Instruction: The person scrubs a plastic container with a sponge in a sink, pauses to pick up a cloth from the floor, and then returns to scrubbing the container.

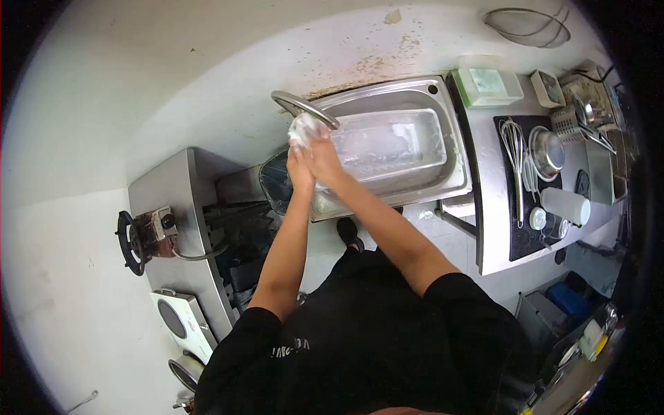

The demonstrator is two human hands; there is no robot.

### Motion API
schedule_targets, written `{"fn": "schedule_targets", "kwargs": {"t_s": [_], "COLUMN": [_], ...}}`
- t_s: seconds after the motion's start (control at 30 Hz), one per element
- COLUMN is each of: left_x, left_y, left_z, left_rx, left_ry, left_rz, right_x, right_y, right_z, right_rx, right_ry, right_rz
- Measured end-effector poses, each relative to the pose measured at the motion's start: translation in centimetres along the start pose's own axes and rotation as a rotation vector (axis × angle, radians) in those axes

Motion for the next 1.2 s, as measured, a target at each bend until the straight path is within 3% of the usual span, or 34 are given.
{"fn": "schedule_targets", "kwargs": {"t_s": [0.03,0.1,0.13,0.17,0.23,0.27,0.4,0.47,0.53,0.6,0.67,0.7,0.77,0.83,0.9,1.0,1.07,1.1,1.13,1.2], "left_x": [-0.4,-0.5,-0.4,-0.3,0.0,-0.7,-0.8,-0.5,-0.2,0.2,0.4,0.6,1.1,1.7,1.3,0.3,-0.3,-0.6,-0.7,-0.9], "left_y": [0.0,0.3,0.7,1.0,1.7,1.5,1.7,2.4,2.6,2.7,3.2,3.1,2.8,2.9,3.1,3.6,4.1,4.6,4.8,5.4], "left_z": [0.2,-0.1,-0.1,-0.1,0.1,0.6,0.2,0.3,0.2,0.7,0.6,0.4,0.5,0.6,-0.2,-0.8,-1.1,-1.3,-1.5,-1.7], "left_rx": [0.010,-0.048,0.013,0.020,0.090,0.057,0.194,0.172,0.144,0.025,-0.045,-0.026,-0.005,-0.037,-0.027,-0.030,-0.066,-0.033,-0.001,0.016], "left_ry": [-0.002,-0.132,-0.328,-0.328,-0.150,-0.026,-0.289,-0.181,-0.073,0.061,0.127,0.141,0.153,0.200,0.227,0.292,0.325,0.395,0.470,0.515], "left_rz": [0.005,-0.314,-0.356,-0.360,-0.321,-0.052,-0.215,-0.154,-0.098,0.057,0.138,0.162,0.189,0.203,0.173,0.120,0.082,0.109,0.129,0.177], "right_x": [1.5,2.9,2.9,3.2,3.5,3.7,3.6,3.2,-0.9,-3.8,-7.6,-7.8,-6.9,-2.0,2.4,-2.9,-8.6,-7.8,-8.1,-14.4], "right_y": [-0.2,-2.1,-3.8,-4.7,-5.9,-6.3,-5.9,-7.9,-9.9,-9.4,-10.8,-11.3,-11.1,-9.2,-6.9,-9.9,-11.7,-10.5,-10.0,-11.8], "right_z": [-1.0,-1.7,-1.6,-2.0,-2.4,-2.6,-2.2,-3.9,-6.0,-12.5,-16.2,-15.0,-11.1,-5.2,-5.0,-7.7,-12.2,-15.6,-17.9,-19.3], "right_rx": [0.001,-0.010,0.026,0.065,0.161,0.264,0.287,0.213,0.377,0.577,0.363,0.370,0.583,0.715,0.496,0.320,0.490,0.589,0.742,1.007], "right_ry": [0.119,0.238,0.238,0.239,0.086,-0.063,-0.109,-0.297,-0.375,-0.347,-0.378,-0.373,-0.621,-0.467,-0.320,-0.297,-0.399,-0.368,-0.449,-0.738], "right_rz": [0.117,0.244,0.295,0.343,0.299,0.250,0.380,-0.078,-0.037,0.299,0.241,0.241,0.286,0.218,0.250,0.181,0.164,0.320,0.407,0.374]}}
Point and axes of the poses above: each hand's wrist, its own y-axis towards the middle knuckle, its own z-axis out of the palm, x = y × z, the point moved 1 cm from there along y, towards the middle knuckle, and after that the axes turned 1 degree about -x, right-handed, at the moved point
